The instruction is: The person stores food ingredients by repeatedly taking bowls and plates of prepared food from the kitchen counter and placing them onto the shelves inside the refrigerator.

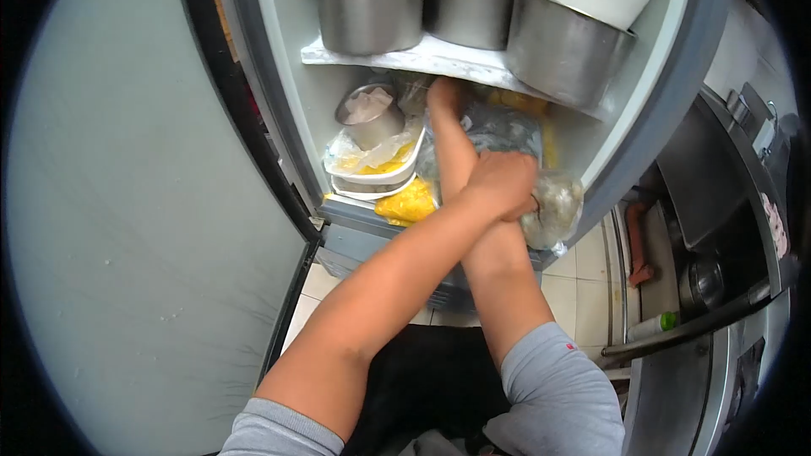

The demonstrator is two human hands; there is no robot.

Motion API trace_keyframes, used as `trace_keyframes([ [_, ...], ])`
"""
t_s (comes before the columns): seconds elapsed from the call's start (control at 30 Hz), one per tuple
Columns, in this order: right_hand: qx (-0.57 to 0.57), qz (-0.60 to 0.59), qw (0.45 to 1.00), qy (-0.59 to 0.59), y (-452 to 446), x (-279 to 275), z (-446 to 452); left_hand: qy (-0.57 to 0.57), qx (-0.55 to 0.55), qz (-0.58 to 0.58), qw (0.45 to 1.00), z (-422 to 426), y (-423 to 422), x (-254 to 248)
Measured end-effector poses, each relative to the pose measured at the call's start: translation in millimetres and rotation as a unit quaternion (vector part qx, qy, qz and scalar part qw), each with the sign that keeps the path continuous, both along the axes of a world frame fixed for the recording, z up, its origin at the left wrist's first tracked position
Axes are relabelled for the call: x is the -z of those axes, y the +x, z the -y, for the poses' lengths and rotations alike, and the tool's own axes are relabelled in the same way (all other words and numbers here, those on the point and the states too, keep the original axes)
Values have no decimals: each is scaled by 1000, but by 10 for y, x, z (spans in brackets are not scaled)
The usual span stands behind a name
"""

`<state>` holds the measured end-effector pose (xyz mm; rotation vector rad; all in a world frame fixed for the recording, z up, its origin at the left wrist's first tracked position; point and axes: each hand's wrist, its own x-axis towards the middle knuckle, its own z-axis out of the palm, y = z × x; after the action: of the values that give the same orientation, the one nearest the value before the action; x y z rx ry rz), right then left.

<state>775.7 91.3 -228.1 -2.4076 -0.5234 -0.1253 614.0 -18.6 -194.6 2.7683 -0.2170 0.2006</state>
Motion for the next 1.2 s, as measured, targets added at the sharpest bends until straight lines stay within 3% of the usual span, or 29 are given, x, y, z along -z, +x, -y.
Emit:
trace_keyframes([
  [0.03,24,15,999,19,-113,10,-12,1,-1,-16,1000,-1,23,30],
  [0.13,67,88,939,325,-628,170,-71,-49,13,54,997,-40,55,178],
  [0.2,-50,106,927,355,-1051,259,29,-71,33,83,993,-38,130,276],
  [0.27,-139,247,927,246,-1627,364,368,-93,62,142,984,-14,173,409],
  [0.4,-261,296,915,87,-2298,1075,1191,-71,88,42,993,-32,134,304],
  [0.43,-243,-26,928,280,-2451,1087,1426,-75,89,43,992,-42,156,315],
  [0.47,-219,252,924,186,-2382,1304,1767,-82,89,42,992,-42,159,349],
  [0.5,-104,269,940,185,-2453,1204,2043,-89,95,53,990,-43,160,383],
  [0.6,148,196,921,303,-2200,1274,2550,-123,107,70,984,-24,117,478],
  [0.7,193,203,922,267,-2106,1146,2549,-185,118,77,973,4,23,550],
  [0.8,114,134,887,428,-2102,1169,2481,-282,122,138,941,26,-171,709],
  [0.87,62,162,897,408,-2167,1055,2417,-375,126,197,897,-32,-405,699],
  [0.9,37,174,901,395,-2230,951,2397,-475,88,131,866,-64,-552,672],
  [0.97,-30,185,904,384,-2240,761,2288,-566,51,206,796,-151,-728,736],
  [1.03,-165,191,928,275,-2184,401,2210,-662,15,242,709,-337,-913,870],
  [1.07,-230,194,929,218,-2105,268,2157,-730,-5,260,632,-403,-1008,1004],
  [1.13,-322,10,871,370,-1815,128,1972,-828,-44,273,489,-502,-1244,1246],
  [1.2,-193,141,941,241,-1490,-44,1576,-891,-83,261,363,-570,-1487,1441],
])
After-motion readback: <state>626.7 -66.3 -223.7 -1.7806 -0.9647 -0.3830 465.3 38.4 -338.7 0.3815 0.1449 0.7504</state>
